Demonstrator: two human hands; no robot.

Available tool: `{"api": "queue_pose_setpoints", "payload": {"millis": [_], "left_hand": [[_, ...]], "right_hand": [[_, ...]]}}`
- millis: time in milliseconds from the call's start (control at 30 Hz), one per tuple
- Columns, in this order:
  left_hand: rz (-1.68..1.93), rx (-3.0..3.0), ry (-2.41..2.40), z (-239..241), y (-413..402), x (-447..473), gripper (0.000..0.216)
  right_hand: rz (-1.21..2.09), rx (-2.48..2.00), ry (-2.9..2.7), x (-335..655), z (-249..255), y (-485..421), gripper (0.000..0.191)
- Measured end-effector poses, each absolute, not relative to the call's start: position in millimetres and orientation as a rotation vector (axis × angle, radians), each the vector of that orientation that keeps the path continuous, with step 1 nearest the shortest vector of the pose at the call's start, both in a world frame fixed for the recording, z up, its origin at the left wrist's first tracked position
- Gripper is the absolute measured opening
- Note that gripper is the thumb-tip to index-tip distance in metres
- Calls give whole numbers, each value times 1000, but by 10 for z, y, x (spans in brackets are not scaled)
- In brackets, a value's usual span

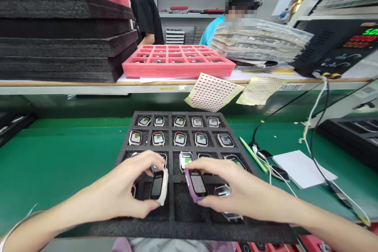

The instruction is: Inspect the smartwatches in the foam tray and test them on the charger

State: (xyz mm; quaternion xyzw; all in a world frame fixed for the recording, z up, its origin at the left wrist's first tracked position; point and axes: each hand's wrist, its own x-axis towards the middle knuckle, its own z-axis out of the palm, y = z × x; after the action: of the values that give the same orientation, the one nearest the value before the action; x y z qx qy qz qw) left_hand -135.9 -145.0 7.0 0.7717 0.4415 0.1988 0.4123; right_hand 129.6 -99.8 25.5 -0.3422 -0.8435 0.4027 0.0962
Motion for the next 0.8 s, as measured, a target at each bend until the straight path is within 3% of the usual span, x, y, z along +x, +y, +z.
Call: {"api": "queue_pose_setpoints", "payload": {"millis": [133, 400, 633, 800], "left_hand": [[816, 1665, 889, 145, -1284, -1295, 47], [1266, 1184, 742, 140, -900, -885, 37], [1041, 885, 758, 63, -866, -833, 45], [941, 908, 881, -26, -862, -843, 57]], "right_hand": [[1521, -987, -2078, 1291, 224, -843, 64], [1693, -866, -1785, 1190, 59, -637, 47], [1773, -838, -1602, 1200, -36, -551, 61], [1625, -884, -1615, 1208, -58, -581, 33]]}}
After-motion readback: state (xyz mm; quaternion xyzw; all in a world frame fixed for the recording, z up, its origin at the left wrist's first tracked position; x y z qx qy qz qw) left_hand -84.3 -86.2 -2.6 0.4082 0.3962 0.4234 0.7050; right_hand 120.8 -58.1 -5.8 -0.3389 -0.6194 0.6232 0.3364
